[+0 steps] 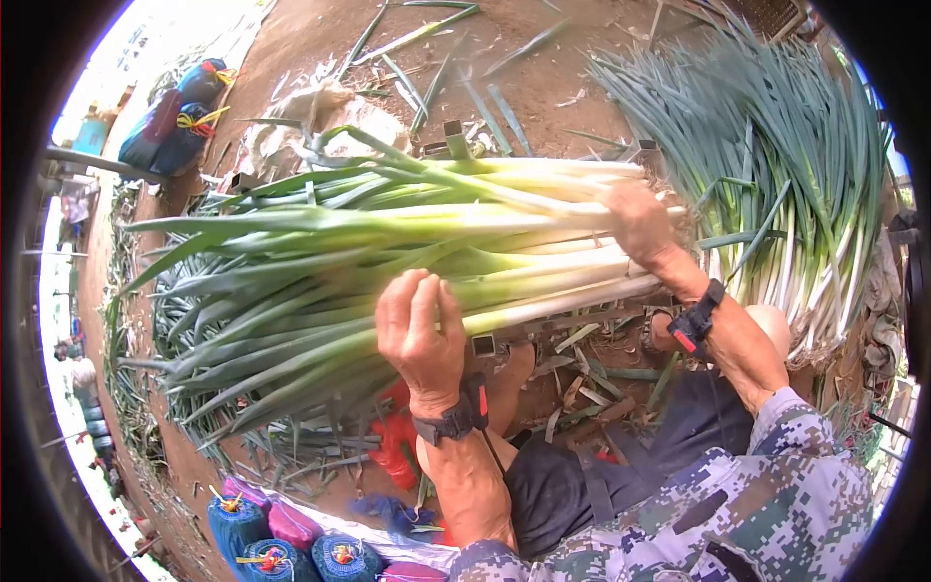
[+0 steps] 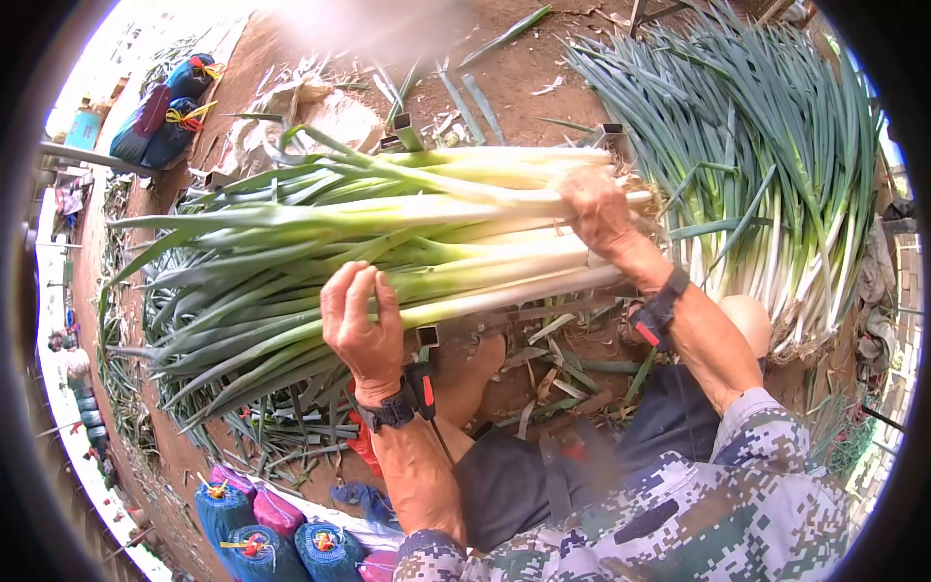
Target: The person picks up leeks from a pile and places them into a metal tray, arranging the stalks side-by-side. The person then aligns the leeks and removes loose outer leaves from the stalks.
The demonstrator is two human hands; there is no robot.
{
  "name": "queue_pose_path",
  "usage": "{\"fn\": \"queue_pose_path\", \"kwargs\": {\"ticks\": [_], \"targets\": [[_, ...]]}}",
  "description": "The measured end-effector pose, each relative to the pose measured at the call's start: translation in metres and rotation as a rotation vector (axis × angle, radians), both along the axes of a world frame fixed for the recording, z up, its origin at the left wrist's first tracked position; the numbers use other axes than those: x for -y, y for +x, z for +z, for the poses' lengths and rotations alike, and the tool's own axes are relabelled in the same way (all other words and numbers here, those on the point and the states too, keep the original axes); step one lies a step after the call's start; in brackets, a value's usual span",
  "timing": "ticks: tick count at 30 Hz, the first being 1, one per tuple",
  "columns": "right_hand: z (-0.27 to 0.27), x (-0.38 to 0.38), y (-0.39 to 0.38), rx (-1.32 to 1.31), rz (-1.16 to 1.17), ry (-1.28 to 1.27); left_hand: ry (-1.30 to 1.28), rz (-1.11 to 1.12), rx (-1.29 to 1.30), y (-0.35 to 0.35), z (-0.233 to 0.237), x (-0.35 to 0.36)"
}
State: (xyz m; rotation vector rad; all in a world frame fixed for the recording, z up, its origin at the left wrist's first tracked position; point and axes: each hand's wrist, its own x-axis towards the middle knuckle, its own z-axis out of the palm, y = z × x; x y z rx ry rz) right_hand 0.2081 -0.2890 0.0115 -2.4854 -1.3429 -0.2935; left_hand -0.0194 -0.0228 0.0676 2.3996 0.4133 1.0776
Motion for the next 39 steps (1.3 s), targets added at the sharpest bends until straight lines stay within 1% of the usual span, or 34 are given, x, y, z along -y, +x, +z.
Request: {"fn": "queue_pose_path", "kwargs": {"ticks": [1, 2, 4, 6, 7, 8, 10, 11, 12, 14, 16, 17, 20, 23, 24, 26, 27, 30, 32, 33, 34, 35, 36, 38, 39], "targets": [[-0.028, 0.003, -0.005, -0.014, 0.005, -0.002, 0.048, 0.013, 0.001, 0.006, 0.006, -0.001], [-0.042, 0.008, -0.011, -0.023, 0.003, -0.006, 0.093, 0.017, 0.009, 0.012, 0.012, -0.003], [-0.022, -0.008, -0.017, -0.054, 0.019, -0.064, 0.115, -0.029, -0.085, 0.027, 0.018, -0.008], [0.0, -0.023, -0.02, 0.007, 0.055, 0.091, 0.178, -0.117, -0.205, 0.043, 0.027, -0.014], [0.009, -0.03, -0.021, 0.031, 0.108, 0.156, 0.145, -0.182, -0.225, 0.055, 0.029, -0.016], [0.014, -0.036, -0.022, 0.049, 0.165, 0.223, 0.155, -0.249, -0.305, 0.067, 0.035, -0.02], [-0.007, -0.038, -0.025, -0.183, 0.218, 0.12, 0.297, -0.316, -0.43, 0.085, 0.038, -0.028], [-0.034, -0.033, -0.021, -0.234, 0.273, 0.188, 0.292, -0.327, -0.534, 0.094, 0.03, -0.034], [-0.037, -0.021, -0.017, -0.542, 0.187, -0.025, 0.33, -0.324, -0.586, 0.098, 0.019, -0.042], [-0.042, -0.011, -0.007, -0.436, 0.185, -0.122, 0.391, -0.247, -0.812, 0.099, 0.016, -0.06], [-0.05, 0.003, 0.008, -0.408, 0.161, -0.124, 0.371, -0.208, -0.749, 0.095, 0.016, -0.068], [-0.053, 0.012, 0.013, -0.399, 0.153, -0.124, 0.359, -0.223, -0.698, 0.093, 0.016, -0.071], [-0.02, 0.028, 0.017, -0.365, 0.164, 0.038, 0.38, -0.199, -0.725, 0.083, 0.031, -0.071], [-0.033, 0.026, 0.019, -0.296, 0.118, -0.032, 0.408, -0.048, -0.732, 0.061, 0.035, -0.097], [-0.028, 0.025, 0.019, -0.308, 0.092, -0.043, 0.418, -0.01, -0.718, 0.056, 0.037, -0.104], [-0.021, 0.024, 0.01, -0.347, 0.048, -0.064, 0.384, 0.081, -0.742, 0.044, 0.04, -0.116], [-0.026, 0.024, 0.009, -0.347, 0.023, -0.071, 0.324, 0.118, -0.782, 0.042, 0.047, -0.113], [-0.025, 0.023, 0.006, -0.303, 0.024, -0.086, 0.408, 0.174, -0.818, 0.041, 0.037, -0.133], [-0.019, 0.021, 0.003, -0.307, 0.014, -0.07, 0.356, 0.155, -0.945, 0.046, 0.037, -0.152], [-0.016, 0.02, 0.003, -0.307, 0.011, -0.063, 0.323, 0.166, -0.95, 0.049, 0.039, -0.157], [-0.016, 0.021, 0.0, -0.317, 0.019, -0.069, 0.293, 0.175, -0.959, 0.05, 0.044, -0.158], [-0.015, 0.02, 0.0, -0.32, 0.026, -0.076, 0.347, 0.184, -1.05, 0.05, 0.05, -0.159], [-0.015, 0.021, 0.004, -0.317, 0.032, -0.081, 0.379, 0.211, -1.033, 0.043, 0.052, -0.157], [-0.02, 0.025, 0.005, -0.311, 0.019, -0.099, 0.26, 0.314, -1.037, 0.026, 0.081, -0.136], [-0.017, 0.024, 0.004, -0.305, 0.01, -0.098, 0.197, 0.343, -0.982, 0.016, 0.083, -0.133]]}}
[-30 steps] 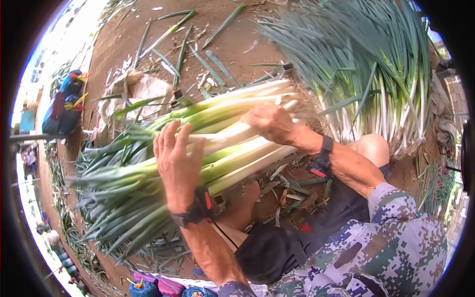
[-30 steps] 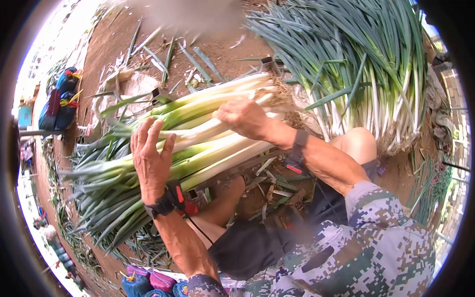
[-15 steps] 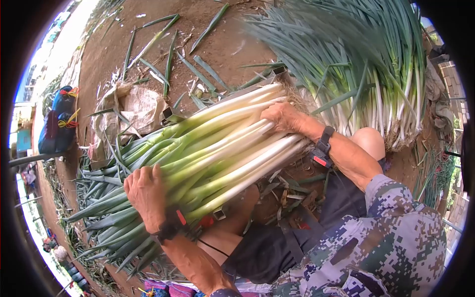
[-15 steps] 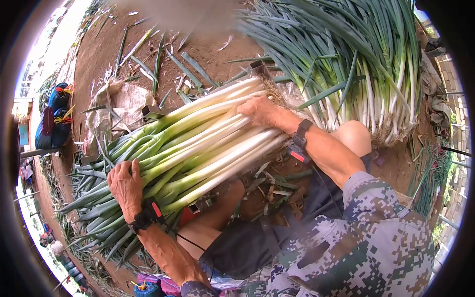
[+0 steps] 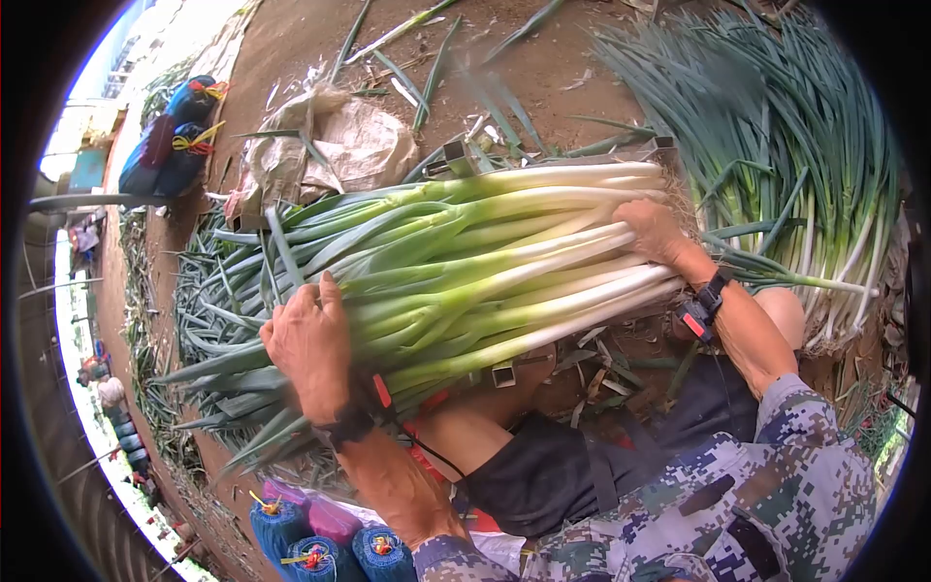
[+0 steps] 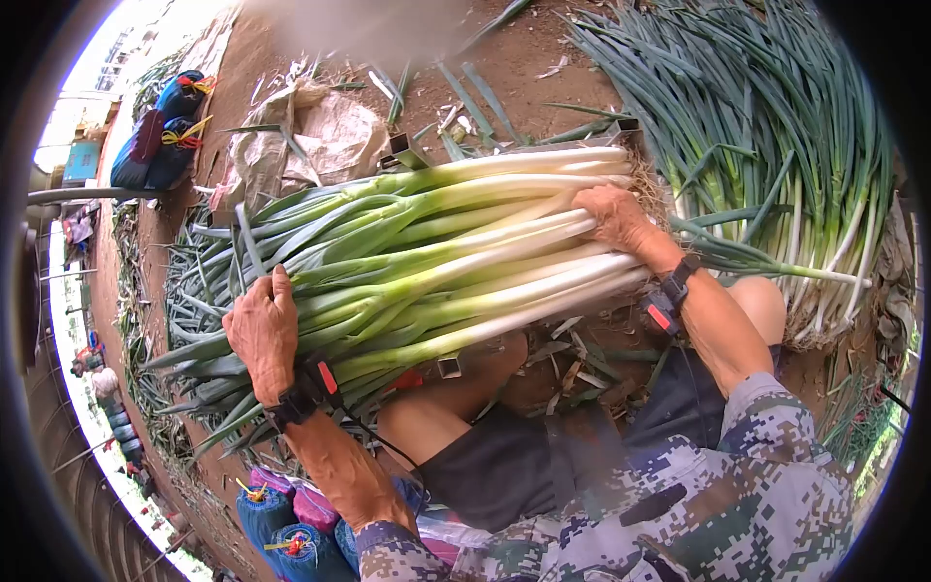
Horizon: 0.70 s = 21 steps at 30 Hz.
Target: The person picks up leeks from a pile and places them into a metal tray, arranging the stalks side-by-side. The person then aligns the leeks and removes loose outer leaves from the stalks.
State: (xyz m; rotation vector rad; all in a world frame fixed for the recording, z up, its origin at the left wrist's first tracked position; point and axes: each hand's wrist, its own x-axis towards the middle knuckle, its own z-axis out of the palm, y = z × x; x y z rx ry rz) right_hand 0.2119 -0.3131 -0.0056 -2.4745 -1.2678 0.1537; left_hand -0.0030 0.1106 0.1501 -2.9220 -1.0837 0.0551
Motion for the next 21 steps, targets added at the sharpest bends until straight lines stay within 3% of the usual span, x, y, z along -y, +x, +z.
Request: {"fn": "queue_pose_path", "kwargs": {"ticks": [3, 4, 5, 7, 8, 12, 16, 19, 21], "targets": [[0.0, -0.007, -0.001, -0.014, -0.027, -0.006, 0.03, 0.059, 0.165, -0.016, -0.05, -0.029], [0.0, -0.007, 0.001, -0.027, -0.036, -0.005, -0.017, 0.138, 0.086, -0.007, -0.047, -0.032], [0.001, -0.004, -0.003, -0.04, -0.042, -0.009, 0.052, 0.171, 0.183, -0.005, -0.058, -0.034], [0.004, -0.004, -0.005, -0.08, -0.062, -0.024, 0.068, 0.109, 0.136, 0.005, -0.049, -0.028], [0.004, -0.004, -0.005, -0.089, -0.063, -0.019, 0.189, 0.0, 0.166, 0.002, -0.053, -0.03], [-0.001, -0.004, -0.001, -0.067, -0.068, -0.007, 0.105, -0.421, 0.259, 0.001, -0.068, -0.05], [-0.004, -0.002, -0.002, -0.062, -0.079, -0.023, -0.095, -0.147, -0.082, 0.011, -0.046, -0.048], [-0.003, -0.001, -0.003, -0.077, -0.071, -0.006, -0.046, 0.137, -0.259, 0.007, -0.02, -0.052], [-0.003, -0.005, 0.0, -0.074, -0.07, -0.007, 0.036, 0.219, -0.126, -0.016, -0.017, -0.063]]}}
